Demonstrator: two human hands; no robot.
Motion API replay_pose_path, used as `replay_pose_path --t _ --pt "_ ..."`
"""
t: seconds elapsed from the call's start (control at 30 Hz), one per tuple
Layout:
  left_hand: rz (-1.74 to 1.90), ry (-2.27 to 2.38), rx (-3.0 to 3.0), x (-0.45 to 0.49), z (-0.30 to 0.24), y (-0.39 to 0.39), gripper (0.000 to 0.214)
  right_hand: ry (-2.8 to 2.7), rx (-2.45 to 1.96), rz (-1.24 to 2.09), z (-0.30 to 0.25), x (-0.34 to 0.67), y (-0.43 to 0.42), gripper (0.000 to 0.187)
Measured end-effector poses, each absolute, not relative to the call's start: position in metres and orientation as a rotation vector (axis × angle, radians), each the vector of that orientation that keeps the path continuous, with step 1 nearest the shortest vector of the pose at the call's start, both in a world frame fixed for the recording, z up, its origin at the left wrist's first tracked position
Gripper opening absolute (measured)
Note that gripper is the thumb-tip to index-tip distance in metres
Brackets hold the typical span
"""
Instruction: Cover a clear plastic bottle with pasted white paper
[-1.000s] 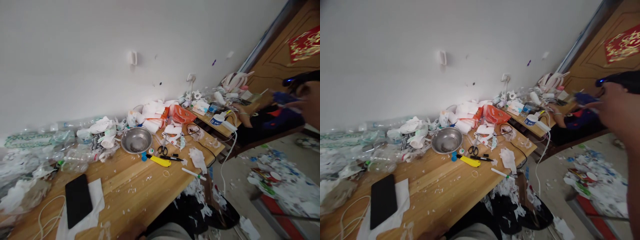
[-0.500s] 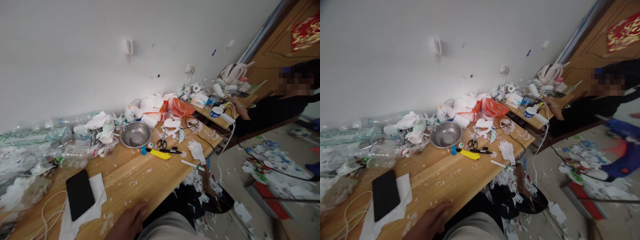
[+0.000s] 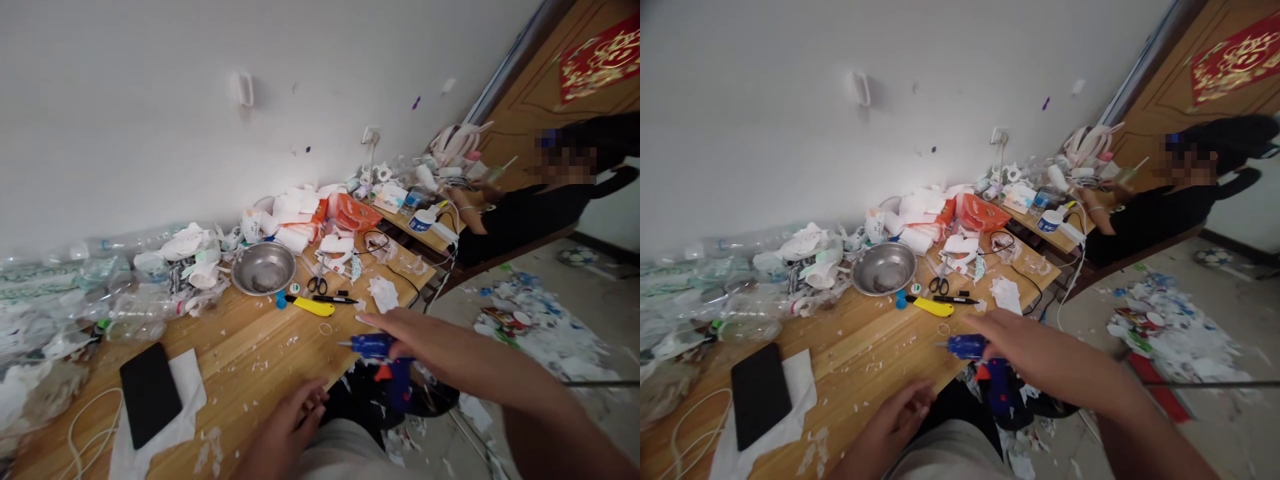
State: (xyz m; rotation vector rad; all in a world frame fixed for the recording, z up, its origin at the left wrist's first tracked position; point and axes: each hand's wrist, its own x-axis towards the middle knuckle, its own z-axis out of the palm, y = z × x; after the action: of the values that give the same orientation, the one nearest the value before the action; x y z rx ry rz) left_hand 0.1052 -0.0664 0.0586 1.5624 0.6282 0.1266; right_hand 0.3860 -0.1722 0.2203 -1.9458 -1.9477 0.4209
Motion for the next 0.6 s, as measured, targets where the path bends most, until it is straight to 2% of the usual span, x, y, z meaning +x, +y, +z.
replay_pose_path --t 0.07,0.17,0.23,0.4,0.53,0.6 --pt "0.205 0.605 1.521 0.113 0.054 -0.067 0.056 -2.071 -1.853 0.533 0.213 0.362 -0.147 0.065" --pt "0.317 0.596 1.422 0.129 0.041 -0.067 0.070 -2.168 -1.883 0.331 0.196 0.335 -0.116 0.066" --pt "0.394 0.605 1.348 0.142 0.031 -0.066 0.066 -2.189 -1.957 0.231 0.185 0.324 -0.103 0.061" --pt "0.531 0.591 1.188 0.165 0.018 -0.067 0.040 -2.189 -1.946 0.184 0.170 0.311 -0.084 0.048" --pt "0.599 0.600 1.104 0.169 0.019 -0.068 0.037 -2.163 -1.846 0.144 0.169 0.309 -0.078 0.046" --pt "0.634 0.616 1.071 0.168 0.019 -0.066 0.036 -2.096 -1.818 0.083 0.167 0.312 -0.084 0.050"
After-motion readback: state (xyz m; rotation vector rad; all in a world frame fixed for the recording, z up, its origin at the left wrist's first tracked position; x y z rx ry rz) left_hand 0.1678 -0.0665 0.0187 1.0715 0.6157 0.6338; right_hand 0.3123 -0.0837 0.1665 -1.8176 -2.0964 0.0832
